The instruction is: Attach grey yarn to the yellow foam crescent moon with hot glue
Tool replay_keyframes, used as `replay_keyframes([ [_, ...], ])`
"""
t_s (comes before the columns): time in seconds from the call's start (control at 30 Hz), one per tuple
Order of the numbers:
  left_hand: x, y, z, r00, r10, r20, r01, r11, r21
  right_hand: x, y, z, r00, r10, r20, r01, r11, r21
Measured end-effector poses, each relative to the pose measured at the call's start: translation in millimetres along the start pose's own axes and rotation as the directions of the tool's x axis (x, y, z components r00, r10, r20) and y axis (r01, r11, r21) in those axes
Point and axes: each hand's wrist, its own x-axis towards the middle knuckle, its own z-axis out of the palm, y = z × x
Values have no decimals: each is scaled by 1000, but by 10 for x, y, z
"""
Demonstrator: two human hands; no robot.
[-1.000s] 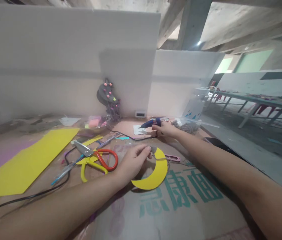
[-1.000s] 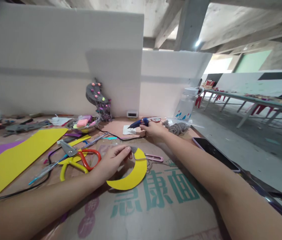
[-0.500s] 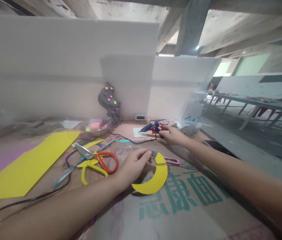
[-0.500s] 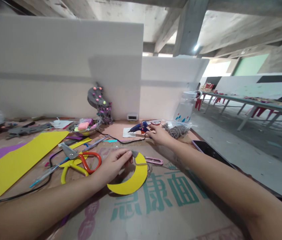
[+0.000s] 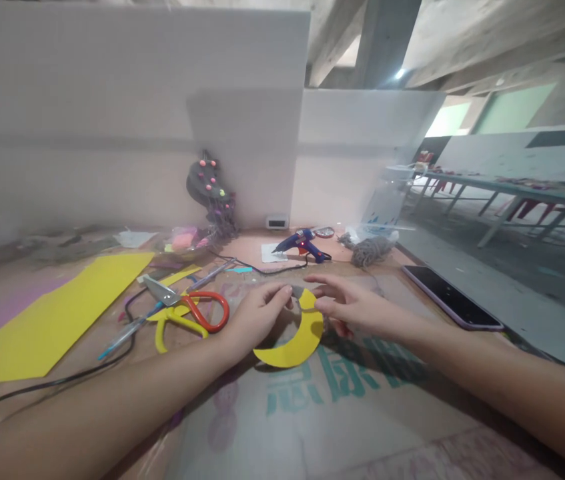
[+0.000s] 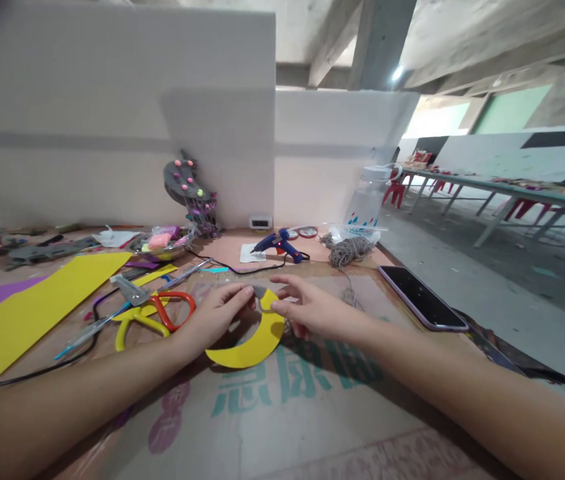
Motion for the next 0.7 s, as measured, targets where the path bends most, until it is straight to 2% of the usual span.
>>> replay_keyframes([
  [0.1, -6, 12, -19, 1000, 19, -8, -19, 999, 39, -9, -39, -8, 994, 45, 99, -37, 996, -82],
  [0.17, -12, 10, -24, 1000, 14, -5, -14, 998, 53, -2, -55, -39, 997, 39, 65, -25, 979, -203],
  [0.23, -17, 2, -21, 1000, 12, 10, -13, 998, 66, 9, -55, -70, 999, -33, -33, 19, 937, -348],
  [0.33, -17, -11, -15, 999, 8, 37, -12, 994, 111, 14, -19, -87, 967, -216, -135, 110, 832, -544],
  [0.5, -7, -12, -18, 997, -9, 78, -4, 985, 171, -44, 19, -29, 890, -441, -113, 249, 679, -691],
  [0.6, -14, -8, -16, 992, -17, 123, -8, 980, 199, -97, -55, 5, 858, -502, -110, 271, 624, -733],
  [0.7, -30, -5, -7, 987, -36, 154, 8, 984, 180, -119, -149, 4, 863, -470, -187, 196, 652, -733],
])
